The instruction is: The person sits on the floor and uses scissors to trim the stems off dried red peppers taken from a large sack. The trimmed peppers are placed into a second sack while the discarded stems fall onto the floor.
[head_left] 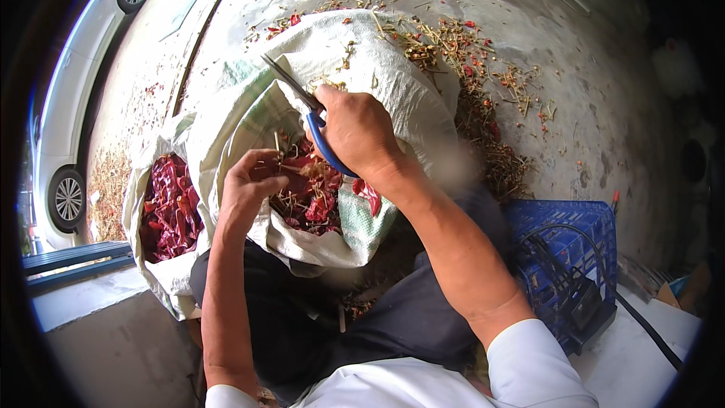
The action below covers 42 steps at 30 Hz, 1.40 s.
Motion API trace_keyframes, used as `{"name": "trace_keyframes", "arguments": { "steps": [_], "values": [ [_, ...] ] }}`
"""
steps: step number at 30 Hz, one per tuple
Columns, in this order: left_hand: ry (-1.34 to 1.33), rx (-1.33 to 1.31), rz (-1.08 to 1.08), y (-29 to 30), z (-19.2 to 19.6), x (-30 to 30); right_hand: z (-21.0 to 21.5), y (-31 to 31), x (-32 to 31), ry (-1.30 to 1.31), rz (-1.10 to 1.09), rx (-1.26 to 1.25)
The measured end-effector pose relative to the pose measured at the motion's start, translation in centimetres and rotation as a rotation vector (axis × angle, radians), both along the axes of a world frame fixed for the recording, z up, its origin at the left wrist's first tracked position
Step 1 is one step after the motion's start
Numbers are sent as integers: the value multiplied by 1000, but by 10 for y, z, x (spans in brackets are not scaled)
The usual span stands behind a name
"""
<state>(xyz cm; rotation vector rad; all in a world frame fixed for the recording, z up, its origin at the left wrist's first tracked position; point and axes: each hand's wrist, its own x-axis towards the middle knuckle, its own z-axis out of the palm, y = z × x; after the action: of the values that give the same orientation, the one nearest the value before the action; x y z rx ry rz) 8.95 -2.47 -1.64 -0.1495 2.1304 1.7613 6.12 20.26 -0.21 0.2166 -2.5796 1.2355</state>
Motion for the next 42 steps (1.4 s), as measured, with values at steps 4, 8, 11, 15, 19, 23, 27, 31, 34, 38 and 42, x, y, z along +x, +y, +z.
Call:
{"name": "trace_keyframes", "arguments": {
  "steps": [4, 8, 11, 15, 19, 23, 27, 31, 34, 38, 42],
  "values": [
    [87, -172, -92, -1, -4, -21, 2, -1, 4, -102, 50, 7],
    [13, -164, -21, 8, -3, -34, -3, 2, 5, -119, 66, -17],
    [58, -153, 24, 5, -15, -45, -8, 1, 3, -95, 43, -29],
    [185, -412, -130, 20, -23, -50, -7, 3, 0, -64, 11, -81],
    [311, -708, -672, 18, -63, -38, -6, 0, -4, -128, 4, -109],
    [331, -1000, -831, 26, -73, -20, -8, 4, -5, -145, -5, -101],
    [270, -840, -582, 23, -49, -28, -8, 4, -6, -137, -17, -102],
    [268, -659, -334, 20, -16, -38, -9, 5, -8, -171, 15, -68],
    [337, -592, -202, 15, -11, -44, -6, 4, -4, -203, 58, -82],
    [331, -402, 12, 17, 10, -44, -2, 5, 1, -276, 127, -53],
    [400, -234, 122, 11, 17, -46, 0, 4, 8, -314, 187, -45]
  ]
}}
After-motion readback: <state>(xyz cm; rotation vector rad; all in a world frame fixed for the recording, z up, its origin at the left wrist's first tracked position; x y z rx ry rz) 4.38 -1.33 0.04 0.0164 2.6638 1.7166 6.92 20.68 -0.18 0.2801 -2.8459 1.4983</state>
